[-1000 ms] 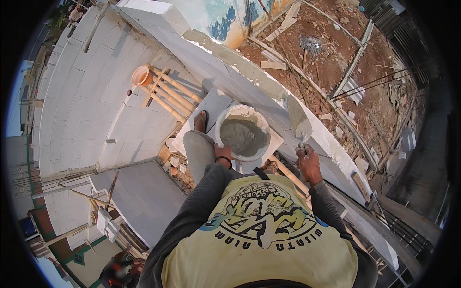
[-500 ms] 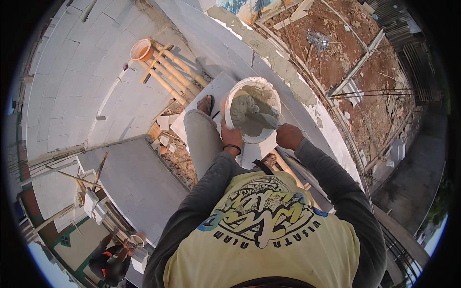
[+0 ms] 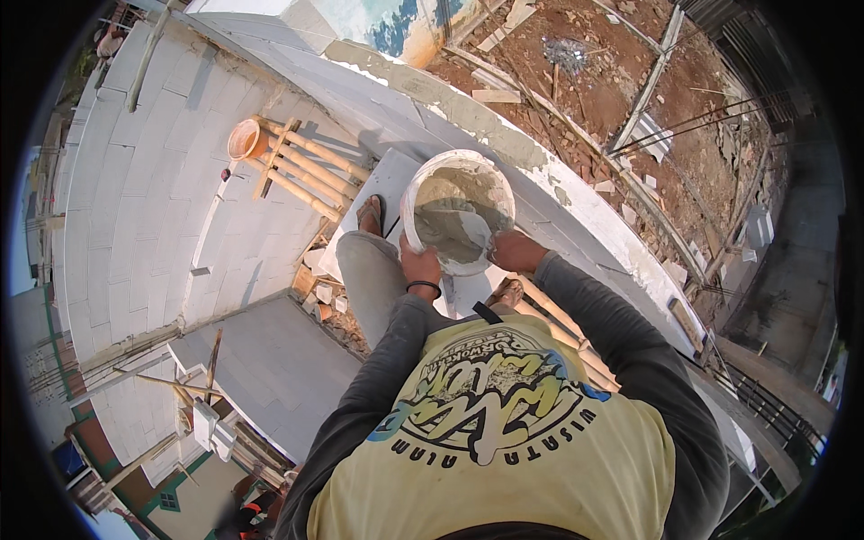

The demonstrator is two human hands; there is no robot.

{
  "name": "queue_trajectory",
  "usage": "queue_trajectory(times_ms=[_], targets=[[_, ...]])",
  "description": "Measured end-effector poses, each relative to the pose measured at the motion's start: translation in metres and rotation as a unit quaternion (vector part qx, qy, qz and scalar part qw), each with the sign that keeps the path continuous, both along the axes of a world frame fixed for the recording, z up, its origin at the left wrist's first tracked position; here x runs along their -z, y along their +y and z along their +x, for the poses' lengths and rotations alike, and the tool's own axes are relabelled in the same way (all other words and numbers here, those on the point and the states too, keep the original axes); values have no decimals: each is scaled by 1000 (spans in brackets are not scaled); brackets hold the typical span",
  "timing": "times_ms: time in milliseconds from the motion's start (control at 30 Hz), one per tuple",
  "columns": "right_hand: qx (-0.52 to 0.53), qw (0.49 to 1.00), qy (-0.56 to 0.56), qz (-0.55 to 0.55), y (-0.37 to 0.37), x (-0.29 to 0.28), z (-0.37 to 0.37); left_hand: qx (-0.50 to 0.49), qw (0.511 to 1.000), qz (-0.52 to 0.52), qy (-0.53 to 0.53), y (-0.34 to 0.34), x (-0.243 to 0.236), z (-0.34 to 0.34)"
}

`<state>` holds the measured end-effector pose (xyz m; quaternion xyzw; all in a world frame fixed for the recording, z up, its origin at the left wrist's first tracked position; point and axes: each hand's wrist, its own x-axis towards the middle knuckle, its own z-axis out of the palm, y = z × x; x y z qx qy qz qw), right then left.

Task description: The person applies mortar to the top of a partially built white brick wall using a trowel, lifts a large white brick onto the mortar, and taps it into place with the handle of a hammer.

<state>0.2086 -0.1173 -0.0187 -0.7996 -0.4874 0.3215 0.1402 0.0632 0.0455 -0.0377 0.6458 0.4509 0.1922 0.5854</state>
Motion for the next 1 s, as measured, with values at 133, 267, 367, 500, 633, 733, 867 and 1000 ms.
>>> queue_trajectory(times_ms=[133,267,367,500,633,733,867,1000], targets=[[-114,991,-19,-67,6,-4,-14,38,999,27,22,-15,-6,3],[-26,998,20,-46,-8,0,-8,30,999,32,12,-22,-18,2],[15,999,-15,-33,-8,-2,-20,24,999,35,-16,-25,-19,5],[-171,984,-38,30,-16,13,-16,41,999,-4,-2,-26,-10,-2],[125,892,433,-23,-31,-45,0,9,997,-57,-60,-18,10,-3],[263,734,626,-5,-42,-49,-6,-38,990,-112,-72,-11,25,-8],[284,707,647,26,-42,-79,5,-129,953,-242,-125,4,32,-1],[325,717,609,99,7,-127,36,-188,927,-287,-151,18,36,4]])
